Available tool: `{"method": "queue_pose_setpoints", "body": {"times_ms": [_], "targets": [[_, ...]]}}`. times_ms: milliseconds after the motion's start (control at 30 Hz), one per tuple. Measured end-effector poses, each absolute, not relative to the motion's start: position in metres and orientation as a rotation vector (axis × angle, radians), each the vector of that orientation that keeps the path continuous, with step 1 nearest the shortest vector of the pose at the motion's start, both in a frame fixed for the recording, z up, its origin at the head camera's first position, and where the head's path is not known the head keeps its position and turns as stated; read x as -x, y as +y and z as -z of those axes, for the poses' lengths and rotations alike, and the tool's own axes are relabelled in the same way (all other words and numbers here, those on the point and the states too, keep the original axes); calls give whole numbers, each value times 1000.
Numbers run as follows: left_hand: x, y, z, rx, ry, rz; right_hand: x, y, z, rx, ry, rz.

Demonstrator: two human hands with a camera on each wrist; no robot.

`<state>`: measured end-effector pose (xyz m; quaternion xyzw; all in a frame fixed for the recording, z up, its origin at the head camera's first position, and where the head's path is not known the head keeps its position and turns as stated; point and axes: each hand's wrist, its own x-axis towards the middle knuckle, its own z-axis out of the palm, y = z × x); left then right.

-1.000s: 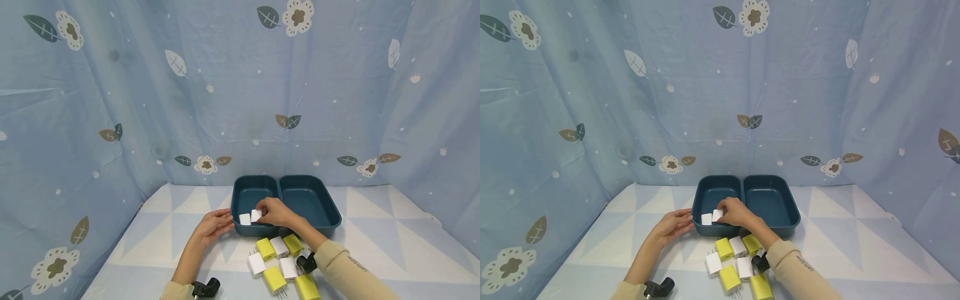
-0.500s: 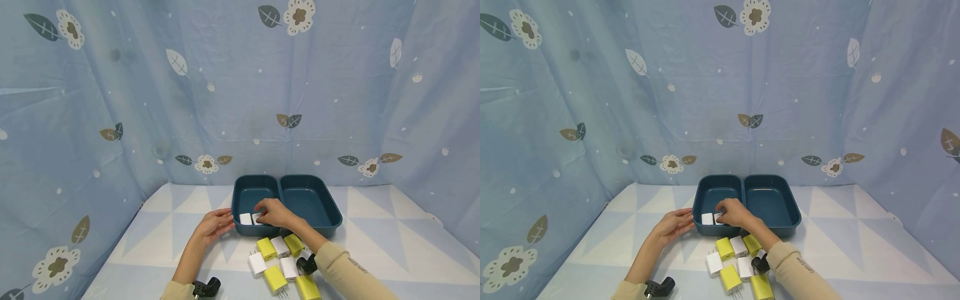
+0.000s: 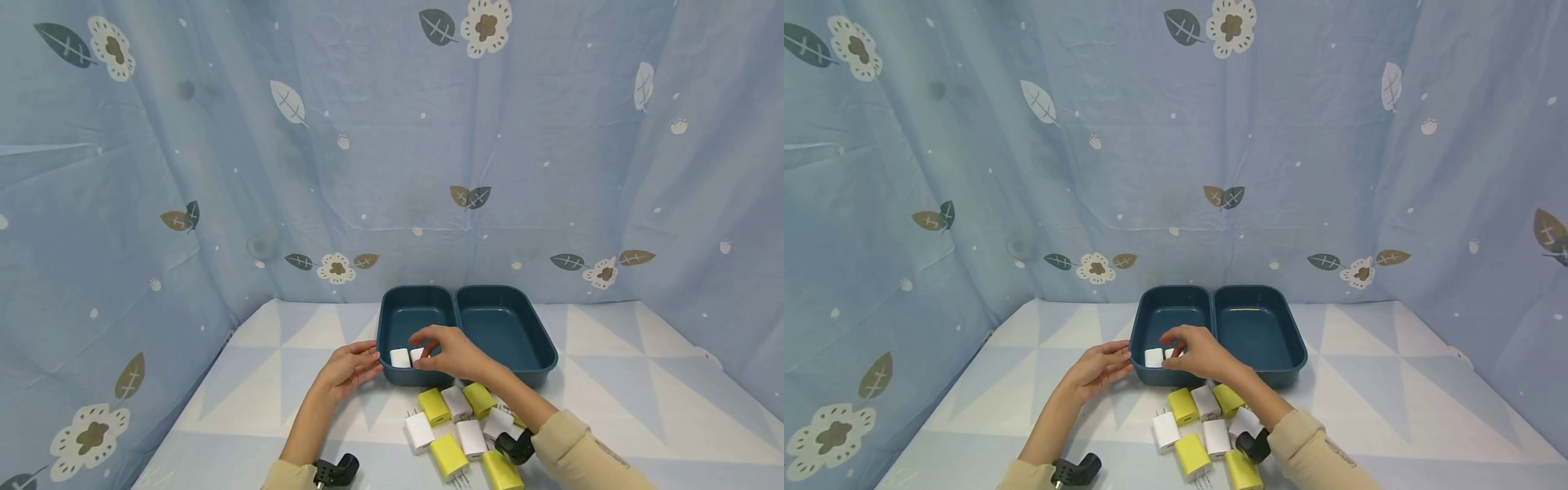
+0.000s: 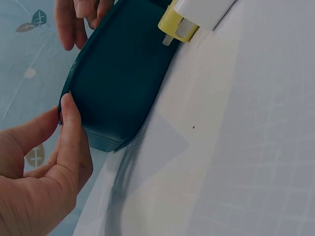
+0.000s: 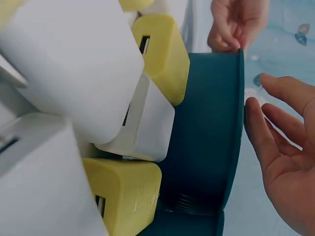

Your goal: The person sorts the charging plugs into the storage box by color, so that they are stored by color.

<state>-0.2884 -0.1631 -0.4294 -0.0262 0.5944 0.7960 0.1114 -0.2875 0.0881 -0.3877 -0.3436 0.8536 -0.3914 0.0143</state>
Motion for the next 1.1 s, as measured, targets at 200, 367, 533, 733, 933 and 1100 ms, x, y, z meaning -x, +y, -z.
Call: {"method": "queue_pose_setpoints", "body": {"times_ms": [200, 367, 533, 733, 933, 1100], "targets": [[288, -163, 430, 64, 1743, -2337, 273, 91, 387, 1131, 2594, 1226], [288, -163, 430, 78, 1744, -2337, 263, 93, 389, 1183, 2481, 1247], [287, -163, 428, 55, 1737, -2337, 255, 92, 393, 1214, 2424, 1177], [288, -164, 426, 41, 1723, -2327, 246, 91, 395, 1193, 2360, 1087], [287, -163, 426, 39, 1728, -2329, 240, 91, 398, 1154, 2369, 966], [287, -162, 426, 42, 1737, -2330, 237, 92, 400, 1186, 2409, 889]]}}
